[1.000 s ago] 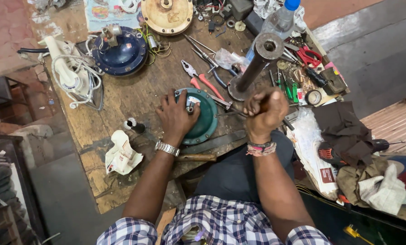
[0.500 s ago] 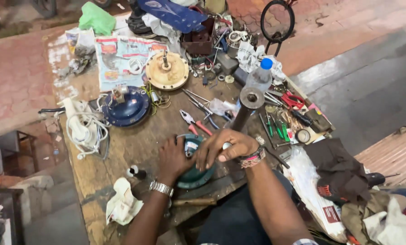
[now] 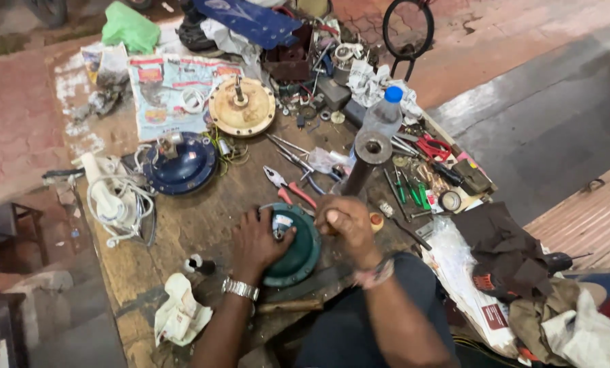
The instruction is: The person works on a green circular appliance base, likely a fan or motor housing, using a screwdriver to tighten screws and a hammer to tap components. They also wipe the surface with a cloth and apply a small amount of liquid from a bottle. The task involves repeated adjustments and tool use on the same object.
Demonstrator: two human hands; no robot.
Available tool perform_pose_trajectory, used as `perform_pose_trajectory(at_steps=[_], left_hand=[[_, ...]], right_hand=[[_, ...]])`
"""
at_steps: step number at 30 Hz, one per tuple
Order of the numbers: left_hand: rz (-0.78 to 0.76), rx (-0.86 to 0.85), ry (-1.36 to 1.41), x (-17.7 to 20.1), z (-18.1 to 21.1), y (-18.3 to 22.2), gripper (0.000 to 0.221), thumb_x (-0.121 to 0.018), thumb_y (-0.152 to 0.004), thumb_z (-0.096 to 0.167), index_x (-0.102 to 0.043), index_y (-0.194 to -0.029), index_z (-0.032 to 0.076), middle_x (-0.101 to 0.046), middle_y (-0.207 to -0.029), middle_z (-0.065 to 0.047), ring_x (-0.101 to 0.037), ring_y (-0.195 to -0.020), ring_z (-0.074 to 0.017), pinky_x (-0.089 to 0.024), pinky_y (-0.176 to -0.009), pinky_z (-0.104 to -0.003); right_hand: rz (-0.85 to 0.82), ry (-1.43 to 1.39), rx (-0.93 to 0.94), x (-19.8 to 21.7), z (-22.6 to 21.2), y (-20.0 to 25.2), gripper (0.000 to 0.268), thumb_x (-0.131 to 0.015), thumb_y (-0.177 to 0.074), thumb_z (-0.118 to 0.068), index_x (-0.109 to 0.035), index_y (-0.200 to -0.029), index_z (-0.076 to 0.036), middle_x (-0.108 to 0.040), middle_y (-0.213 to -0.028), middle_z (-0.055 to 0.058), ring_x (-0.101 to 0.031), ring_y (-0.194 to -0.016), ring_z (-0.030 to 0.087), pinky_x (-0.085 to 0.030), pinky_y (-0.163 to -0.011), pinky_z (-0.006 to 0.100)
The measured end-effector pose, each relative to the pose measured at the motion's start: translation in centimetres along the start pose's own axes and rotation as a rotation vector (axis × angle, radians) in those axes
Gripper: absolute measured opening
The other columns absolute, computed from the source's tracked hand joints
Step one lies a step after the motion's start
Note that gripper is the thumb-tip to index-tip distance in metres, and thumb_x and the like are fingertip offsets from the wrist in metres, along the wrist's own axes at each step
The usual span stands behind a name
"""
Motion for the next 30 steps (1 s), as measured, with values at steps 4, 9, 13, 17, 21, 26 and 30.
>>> perform_pose_trajectory(at_steps=[4, 9, 13, 17, 21, 26, 30], left_hand=[[0.041, -0.033, -0.023, -0.5, -0.2, 0.0, 0.072, -0.073, -0.078, 0.060, -0.058, -0.127, 0.010, -0.056, -0.130, -0.020, -0.055, -0.120, -0.0392, -0.042, -0.092, -0.056], [0.023, -0.003, 0.007, -0.5, -0.4, 0.0, 0.076, -0.075, -0.074, 0.061, -0.058, -0.128, 0.011, -0.054, -0.133, -0.020, -0.052, -0.121, -0.0403, -0.041, -0.091, -0.056], [0.000, 0.053, 0.061, -0.8, -0.4, -0.2, 0.074, -0.074, -0.074, 0.059, -0.058, -0.130, 0.013, -0.053, -0.134, -0.018, -0.051, -0.122, -0.0390, -0.041, -0.090, -0.056], [0.061, 0.050, 0.064, -0.7, -0.1, 0.8, 0.071, -0.075, -0.075, 0.058, -0.060, -0.129, 0.014, -0.054, -0.132, -0.017, -0.051, -0.122, -0.0386, -0.040, -0.093, -0.056], [0.092, 0.019, 0.059, -0.7, -0.2, 0.3, 0.067, -0.076, -0.075, 0.057, -0.062, -0.126, 0.016, -0.054, -0.132, -0.018, -0.050, -0.121, -0.0401, -0.041, -0.091, -0.056], [0.064, 0.033, -0.005, -1.3, -0.5, 0.4, 0.065, -0.074, -0.077, 0.059, -0.062, -0.124, 0.016, -0.055, -0.128, -0.018, -0.053, -0.116, -0.0387, -0.042, -0.091, -0.054], [0.033, 0.037, -0.024, -1.2, -0.1, 0.4, 0.064, -0.072, -0.079, 0.059, -0.062, -0.124, 0.015, -0.057, -0.126, -0.017, -0.054, -0.116, -0.0380, -0.042, -0.091, -0.054]], right_hand=[[-0.798, -0.200, -0.067, 1.5, -1.9, -4.6, 0.038, -0.067, -0.098, -0.031, -0.071, -0.093, 0.007, -0.070, -0.092, 0.017, -0.067, -0.086, 0.024, -0.051, -0.080, 0.037], [-0.820, -0.072, -0.168, 1.5, -0.6, -4.7, 0.039, -0.070, -0.087, -0.031, -0.075, -0.097, 0.007, -0.072, -0.077, 0.012, -0.064, -0.062, 0.018, -0.047, -0.059, 0.029], [-0.008, 0.301, 0.192, 0.4, 1.1, -0.4, 0.033, -0.067, -0.099, -0.030, -0.069, -0.087, 0.000, -0.071, -0.079, 0.007, -0.066, -0.065, 0.015, -0.051, -0.061, 0.029], [0.597, 0.428, 0.259, -2.6, 2.8, 3.4, 0.033, -0.062, -0.102, -0.029, -0.065, -0.089, 0.001, -0.062, -0.071, 0.003, -0.056, -0.060, 0.010, -0.044, -0.056, 0.026], [0.459, 0.225, 0.151, -2.8, 1.7, 2.4, 0.036, -0.061, -0.100, -0.032, -0.064, -0.090, 0.002, -0.061, -0.073, 0.005, -0.055, -0.062, 0.012, -0.044, -0.057, 0.027], [-0.404, 0.109, 0.083, 0.1, -3.0, -2.1, 0.038, -0.061, -0.102, -0.031, -0.071, -0.089, 0.003, -0.070, -0.091, 0.014, -0.065, -0.084, 0.028, -0.052, -0.080, 0.039], [-0.873, -0.288, -0.044, 0.8, -3.2, -5.7, 0.036, -0.068, -0.096, -0.029, -0.073, -0.092, 0.006, -0.071, -0.094, 0.022, -0.067, -0.091, 0.036, -0.052, -0.088, 0.045]])
Point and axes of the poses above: each hand's wrist, its own y-axis away from the middle knuckle, its own x-axis out of the back of the hand, z = x × y, the point moved 2 cm from there along -y, towards the middle knuckle
